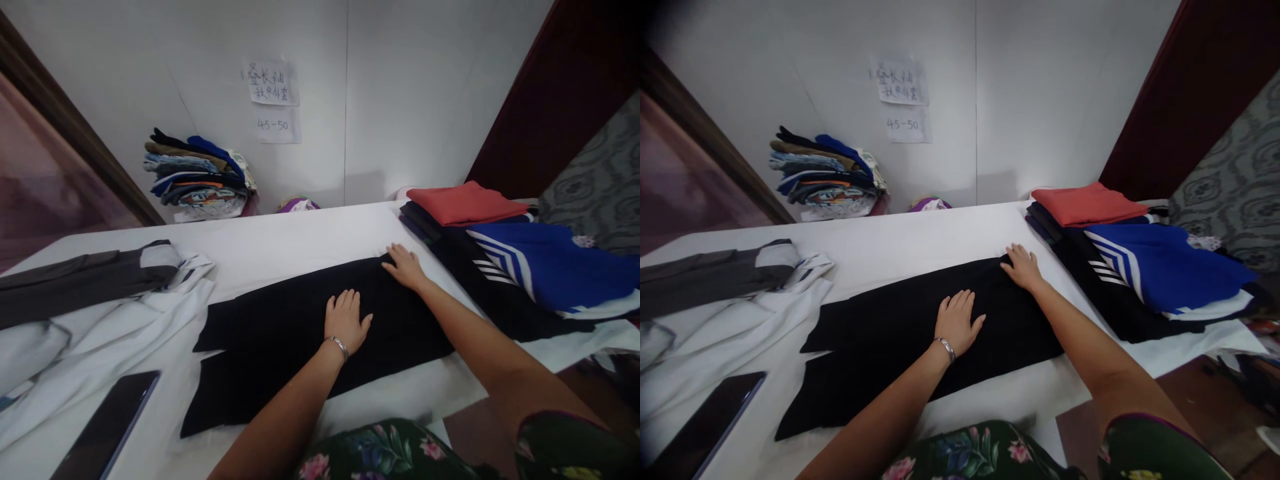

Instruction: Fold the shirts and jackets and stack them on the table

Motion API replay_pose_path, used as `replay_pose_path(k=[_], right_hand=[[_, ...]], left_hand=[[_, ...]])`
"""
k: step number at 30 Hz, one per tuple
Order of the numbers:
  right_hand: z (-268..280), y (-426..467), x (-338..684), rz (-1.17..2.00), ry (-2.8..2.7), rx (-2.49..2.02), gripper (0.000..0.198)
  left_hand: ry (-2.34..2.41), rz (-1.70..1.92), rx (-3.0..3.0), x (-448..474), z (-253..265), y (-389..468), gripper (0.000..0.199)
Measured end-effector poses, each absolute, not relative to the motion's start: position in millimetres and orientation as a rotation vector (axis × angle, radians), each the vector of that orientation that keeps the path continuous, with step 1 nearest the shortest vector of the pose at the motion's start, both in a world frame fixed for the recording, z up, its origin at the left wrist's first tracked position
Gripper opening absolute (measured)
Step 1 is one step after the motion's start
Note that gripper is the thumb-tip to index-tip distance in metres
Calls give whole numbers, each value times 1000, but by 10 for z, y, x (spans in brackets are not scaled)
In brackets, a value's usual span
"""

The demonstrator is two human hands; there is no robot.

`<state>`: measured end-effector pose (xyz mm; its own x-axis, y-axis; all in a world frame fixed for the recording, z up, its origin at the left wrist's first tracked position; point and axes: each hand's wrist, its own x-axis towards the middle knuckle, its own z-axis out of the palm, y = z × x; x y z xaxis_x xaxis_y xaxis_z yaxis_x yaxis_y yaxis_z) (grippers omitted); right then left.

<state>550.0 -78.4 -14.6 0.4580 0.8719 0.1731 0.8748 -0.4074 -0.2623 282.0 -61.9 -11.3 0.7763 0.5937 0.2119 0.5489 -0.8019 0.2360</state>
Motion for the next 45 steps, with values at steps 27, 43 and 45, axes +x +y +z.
replay_pose_path(k=[27, 43, 45], right_hand=[[-277, -3028, 5476, 207, -624, -2062, 43], [-335, -2847, 5269, 45, -900, -2277, 43], [-349, -2863, 5256, 13, -945, -2284, 42]], left_hand=[[574, 641, 2897, 2783, 210, -914, 42], [623, 345, 2904, 3127, 152, -1073, 28], [592, 335, 2907, 3071, 123, -1064, 26]])
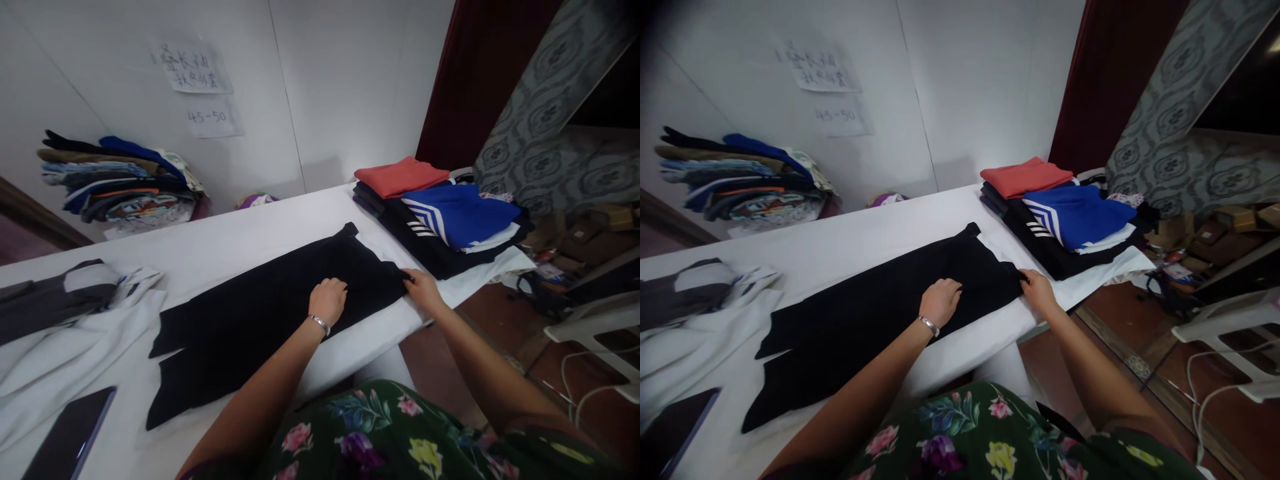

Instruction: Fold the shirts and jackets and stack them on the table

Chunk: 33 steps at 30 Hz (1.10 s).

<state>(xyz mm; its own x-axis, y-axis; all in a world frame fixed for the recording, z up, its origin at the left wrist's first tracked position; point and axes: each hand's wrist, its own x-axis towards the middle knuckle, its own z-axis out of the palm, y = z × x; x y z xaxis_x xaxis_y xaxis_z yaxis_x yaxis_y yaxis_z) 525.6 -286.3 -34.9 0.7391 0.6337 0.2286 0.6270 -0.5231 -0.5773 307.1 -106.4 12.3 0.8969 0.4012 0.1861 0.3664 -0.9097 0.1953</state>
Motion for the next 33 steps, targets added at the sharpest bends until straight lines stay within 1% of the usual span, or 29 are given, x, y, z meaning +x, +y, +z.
replay_pose_path(k=[4, 11, 15, 17, 19, 21, 24, 29, 33], right_hand=[[-296, -2880, 5201, -23, -962, -2261, 44], [11, -2681, 4832, -196, -1240, -1995, 46], [168, -2407, 4727, -294, -1385, -1942, 45], [150, -2269, 4747, -330, -1463, -1956, 48], [54, -2163, 4787, -278, -1530, -2094, 52], [-86, -2102, 4826, -151, -1581, -2303, 55], [-276, -2085, 4859, -58, -1616, -2492, 56], [-370, -2133, 4875, -71, -1625, -2504, 56], [-255, -2059, 4849, -50, -1531, -2417, 54]], left_hand=[[515, 319, 2917, 2997, 22, -1062, 23], [459, 389, 2911, 2930, 36, -1162, 24], [377, 535, 2852, 2862, 180, -1128, 27], [459, 637, 2862, 2812, 207, -1018, 31], [661, 654, 2871, 2752, 164, -875, 39], [849, 595, 2868, 2696, 65, -752, 48], [920, 551, 2890, 2648, -83, -682, 55], [898, 568, 2894, 2646, -142, -738, 55], [884, 588, 2848, 2645, -134, -764, 55]])
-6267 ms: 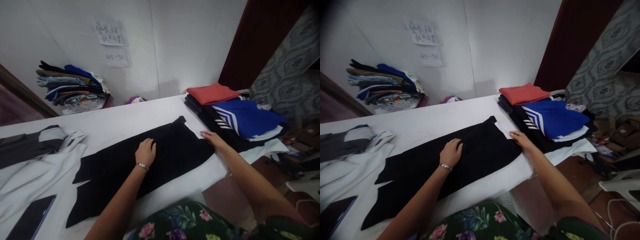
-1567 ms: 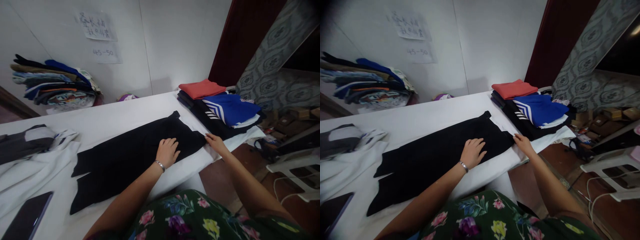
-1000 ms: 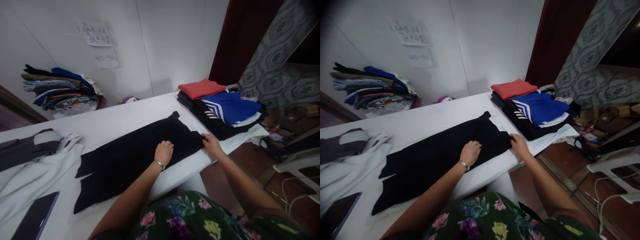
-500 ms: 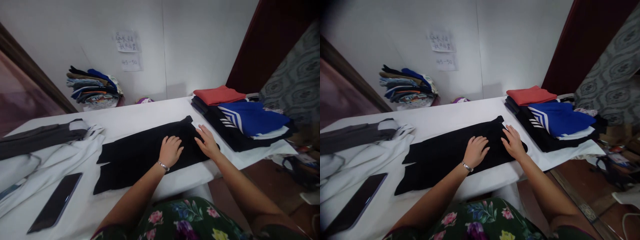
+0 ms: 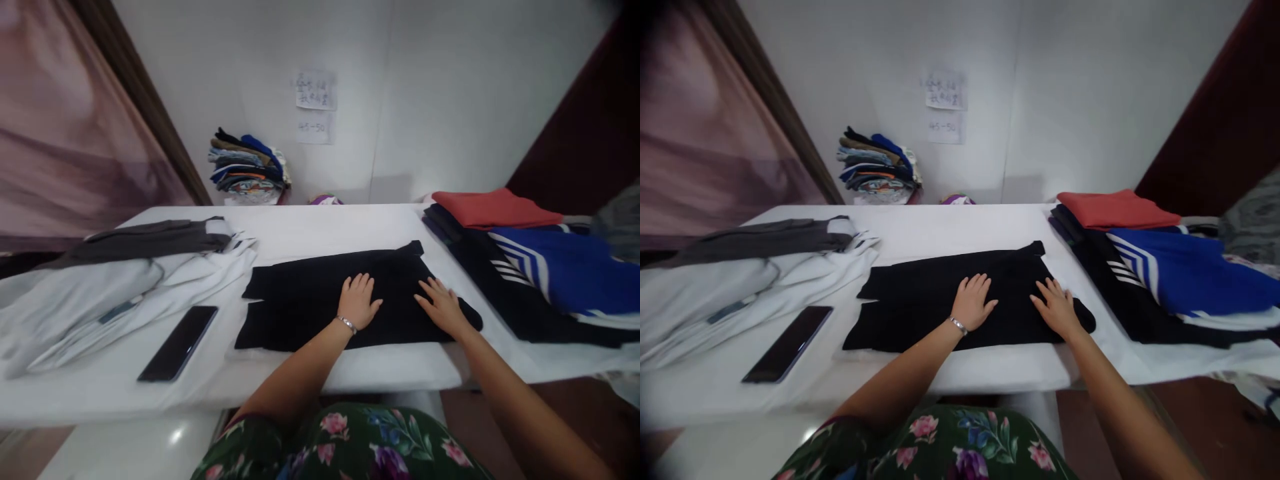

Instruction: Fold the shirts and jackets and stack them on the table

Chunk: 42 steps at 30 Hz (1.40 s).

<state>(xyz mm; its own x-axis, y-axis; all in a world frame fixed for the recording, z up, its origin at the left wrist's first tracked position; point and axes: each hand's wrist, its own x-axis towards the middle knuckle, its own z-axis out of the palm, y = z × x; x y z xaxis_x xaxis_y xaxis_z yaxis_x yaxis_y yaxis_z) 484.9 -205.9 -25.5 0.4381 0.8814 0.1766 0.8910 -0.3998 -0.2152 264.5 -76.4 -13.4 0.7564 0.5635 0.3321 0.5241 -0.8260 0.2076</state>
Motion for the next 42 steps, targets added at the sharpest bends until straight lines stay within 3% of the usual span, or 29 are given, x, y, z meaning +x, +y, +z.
replay_pose_path(k=[6, 13, 18, 25, 31, 42], right_hand=[[-2, -1436, 4662, -120, -1634, -2109, 59], [-376, -1009, 4484, 62, -1851, -2275, 56], [-512, -1065, 4568, 7, -1859, -2220, 57], [-536, -1054, 4599, 11, -1863, -2181, 58], [-538, -1055, 4620, 42, -1830, -2165, 58], [-527, -1055, 4630, 75, -1795, -2138, 59]], left_hand=[[866, 637, 2766, 2650, -132, -803, 55], [886, 564, 2614, 2274, 15, -711, 42], [1412, 630, 2476, 1472, 156, -349, 33], [2076, 513, 2030, 524, 132, 63, 52], [2041, 571, 1662, 395, 84, 147, 63], [1998, 498, 1603, 374, 83, 278, 51]])
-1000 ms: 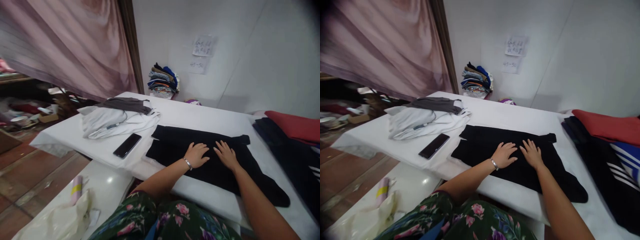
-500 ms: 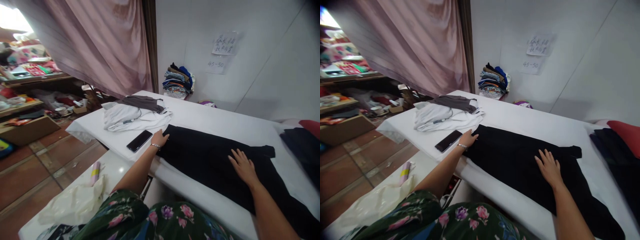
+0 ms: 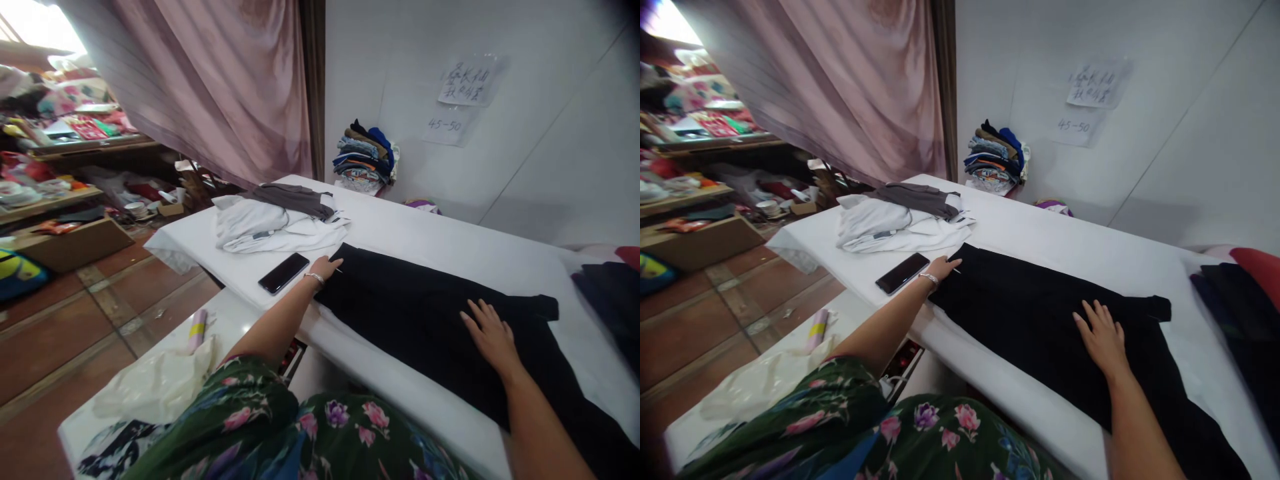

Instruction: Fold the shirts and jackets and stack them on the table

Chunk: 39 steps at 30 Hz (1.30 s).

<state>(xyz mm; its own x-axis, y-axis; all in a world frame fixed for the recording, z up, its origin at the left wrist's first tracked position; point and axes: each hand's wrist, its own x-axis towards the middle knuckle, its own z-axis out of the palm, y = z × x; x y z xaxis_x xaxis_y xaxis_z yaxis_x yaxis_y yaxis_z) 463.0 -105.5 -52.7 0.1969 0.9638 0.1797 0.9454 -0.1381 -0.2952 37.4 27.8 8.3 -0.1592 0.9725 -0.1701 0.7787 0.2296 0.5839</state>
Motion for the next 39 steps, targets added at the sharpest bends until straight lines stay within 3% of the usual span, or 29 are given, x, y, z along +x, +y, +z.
replay_pose_path(k=[9, 19, 23, 39], right_hand=[[-527, -1078, 4610, 74, -1787, -2085, 58], [-511, -1086, 4629, 115, -1784, -2060, 61], [-532, -1080, 4651, 119, -1789, -2035, 60], [-557, -1076, 4673, 120, -1781, -2002, 62]], left_hand=[[1995, 477, 1761, 382, 74, 369, 37], [2005, 515, 1543, 131, 127, 215, 50], [1992, 576, 1509, 43, 126, -29, 39], [2119, 536, 1572, 222, 93, -11, 31]])
